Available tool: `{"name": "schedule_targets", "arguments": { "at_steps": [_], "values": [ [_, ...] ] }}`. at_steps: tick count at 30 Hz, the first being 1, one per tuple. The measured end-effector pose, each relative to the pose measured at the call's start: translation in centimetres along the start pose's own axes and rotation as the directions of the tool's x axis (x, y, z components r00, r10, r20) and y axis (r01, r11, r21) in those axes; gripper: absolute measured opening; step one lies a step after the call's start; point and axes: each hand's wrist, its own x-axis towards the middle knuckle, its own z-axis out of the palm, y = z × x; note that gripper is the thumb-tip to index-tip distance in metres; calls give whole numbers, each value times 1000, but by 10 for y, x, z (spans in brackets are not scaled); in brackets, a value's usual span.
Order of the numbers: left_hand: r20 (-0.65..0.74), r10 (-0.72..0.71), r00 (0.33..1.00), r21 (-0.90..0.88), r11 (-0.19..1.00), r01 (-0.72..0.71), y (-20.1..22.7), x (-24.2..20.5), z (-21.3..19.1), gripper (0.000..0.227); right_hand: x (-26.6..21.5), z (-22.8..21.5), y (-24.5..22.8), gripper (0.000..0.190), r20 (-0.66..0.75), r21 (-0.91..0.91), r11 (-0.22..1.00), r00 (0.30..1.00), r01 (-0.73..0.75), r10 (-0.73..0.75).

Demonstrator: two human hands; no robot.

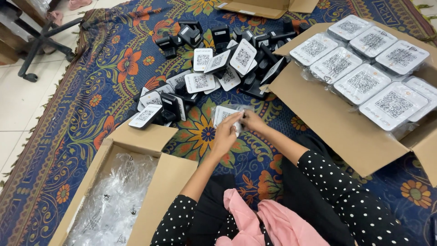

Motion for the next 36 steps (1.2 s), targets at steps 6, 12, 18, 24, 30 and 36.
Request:
{"name": "schedule_targets", "arguments": {
  "at_steps": [6, 12, 18, 24, 30, 36],
  "values": [
    [128, -351, 928, -66, 930, 361, 16, 8, -1, 61, 45, 8, 57, 28, 47, -327, 934, 989, 145, -137],
    [-275, -286, 918, -105, 958, 267, -66, 4, -40, 50, -31, -13, -25, 50, 232, 381, 915, 972, -134, 46],
    [-287, -520, 805, -192, 854, 483, -117, -22, -64, 67, -66, -35, -65, 57, 288, 496, 834, 952, -243, 106],
    [-11, -733, 680, -462, 607, 647, -91, -5, -53, 63, -84, -35, -104, 61, 342, 382, 900, 937, -211, 75],
    [11, -695, 719, -540, 601, 589, -84, 8, -39, 57, -75, -40, -66, 57, 333, 516, 842, 943, -158, -27],
    [-374, -292, 880, 163, 914, 372, -146, -8, 6, 77, -52, -33, -50, 44, 98, 155, 987, 994, 35, -51]
  ]
}}
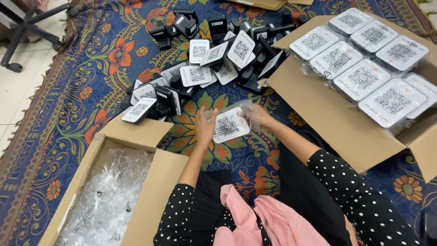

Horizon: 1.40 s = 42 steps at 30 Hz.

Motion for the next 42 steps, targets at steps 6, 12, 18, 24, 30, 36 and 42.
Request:
{"name": "schedule_targets", "arguments": {
  "at_steps": [6, 12, 18, 24, 30, 36, 42],
  "values": [
    [532, -324, 782, -151, 872, 465, 21, -21, 9, 69, 31, 34, 27, 42, 23, -799, 569, 956, 193, -293],
    [491, -317, 812, 113, 947, 301, -31, -27, 12, 62, 79, 40, 111, 40, 237, -511, 742, 901, 434, -364],
    [503, -291, 814, 70, 952, 297, -67, -14, 2, 75, -11, 24, -33, 61, 372, -729, 595, 926, 338, -71],
    [568, -126, 813, 54, 992, 116, -55, 1, 20, 95, -31, 14, -84, 75, 425, -890, 232, 898, 392, 115],
    [579, -12, 815, 70, 997, -35, -17, 15, 29, 90, -8, 3, -73, 58, 480, -877, 13, 877, 480, 29],
    [485, -24, 874, -63, 996, 62, 14, 39, 6, 31, -1, -22, -103, 15, 475, -868, -23, 815, 497, -333],
    [472, -66, 879, -252, 946, 206, -13, 47, -11, 46, -10, -36, -111, 26, -134, -702, 653, 849, 283, -511]
  ]
}}
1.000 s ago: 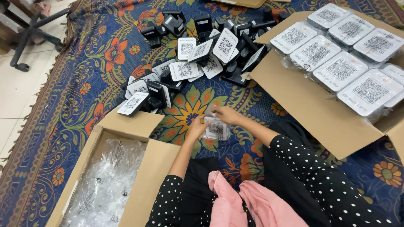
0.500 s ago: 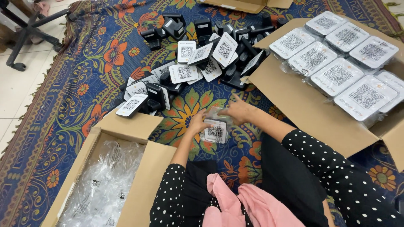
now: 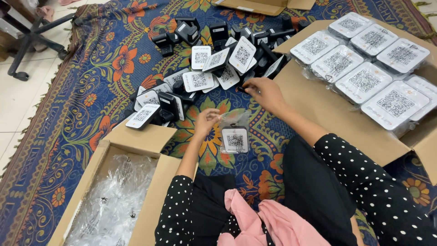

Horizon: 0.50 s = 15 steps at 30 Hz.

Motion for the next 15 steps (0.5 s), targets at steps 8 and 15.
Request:
{"name": "schedule_targets", "arguments": {
  "at_steps": [8, 15],
  "values": [
    [92, -107, 990, 25, 994, 105, -34, -11, 13, 83, -36, 105, 119, 123, 497, -27, 971, 840, -237, 218],
    [47, 67, 997, 85, 994, -71, -30, -18, 41, 24, -36, 113, 58, 53, 466, 263, 849, 831, -459, 304]
  ]
}}
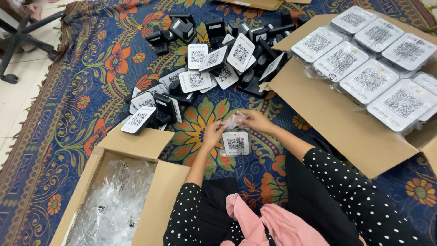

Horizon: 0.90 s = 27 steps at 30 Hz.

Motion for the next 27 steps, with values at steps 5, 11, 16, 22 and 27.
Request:
{"name": "schedule_targets", "arguments": {
  "at_steps": [5, 11, 16, 22, 27],
  "values": [
    [-26, -69, 997, 61, 996, 71, -6, 10, 14, 27, 50, 26, 68, 21, -13, 55, 976, 977, 213, -212],
    [95, -306, 947, -80, 946, 313, -34, 22, 23, 25, 60, 50, 86, 32, 49, 311, 950, 999, -29, 14],
    [301, -513, 804, -318, 740, 592, -25, 17, 16, 11, 49, 59, 88, 36, 151, 517, 820, 969, -247, 196],
    [403, -478, 780, -472, 622, 625, -12, 1, 22, 13, 46, 60, 98, 25, 128, 594, 779, 979, -202, 157],
    [327, -285, 901, -617, 658, 432, -68, -18, 55, 30, 40, 70, 113, 11, 55, 607, 765, 972, -215, 230]
  ]
}}
